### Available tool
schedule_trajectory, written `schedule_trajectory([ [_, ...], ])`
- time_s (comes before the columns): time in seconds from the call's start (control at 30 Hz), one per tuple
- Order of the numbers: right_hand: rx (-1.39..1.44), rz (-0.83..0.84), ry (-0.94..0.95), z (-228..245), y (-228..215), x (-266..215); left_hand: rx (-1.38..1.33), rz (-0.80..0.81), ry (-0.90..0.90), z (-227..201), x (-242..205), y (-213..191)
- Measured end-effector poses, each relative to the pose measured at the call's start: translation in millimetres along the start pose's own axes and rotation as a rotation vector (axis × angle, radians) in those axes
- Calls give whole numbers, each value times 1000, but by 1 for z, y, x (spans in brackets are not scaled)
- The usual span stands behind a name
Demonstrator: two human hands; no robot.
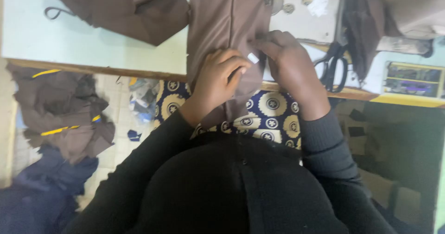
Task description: Folding and stacking brown fabric pieces on a sewing table
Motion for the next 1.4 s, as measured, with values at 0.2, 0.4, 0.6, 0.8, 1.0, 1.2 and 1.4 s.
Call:
schedule_trajectory([
  [0.2,140,-115,181,-15,7,-35,96,-37,-51,6,9,2],
  [0.4,-34,-155,153,41,26,-74,319,-25,19,0,35,20],
  [0.6,-14,-170,173,30,37,-82,412,-159,-56,-15,30,23],
  [0.8,-123,-211,268,23,34,-70,371,-160,-97,-14,30,21],
  [1.0,-194,-133,298,20,35,-65,390,-111,-95,-10,36,22],
  [1.2,-301,-160,284,23,30,-59,320,-89,-191,-3,41,14],
  [1.4,-262,-31,369,6,34,-30,261,9,-319,41,70,16],
])
Point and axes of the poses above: each hand's wrist, its own x-axis towards the middle knuckle, its own y-axis out of the palm, z = x × y, the point moved 7 cm from there along x, towards the middle knuckle, and after that the axes turned 13 degrees about -x, right-handed, at the moved point
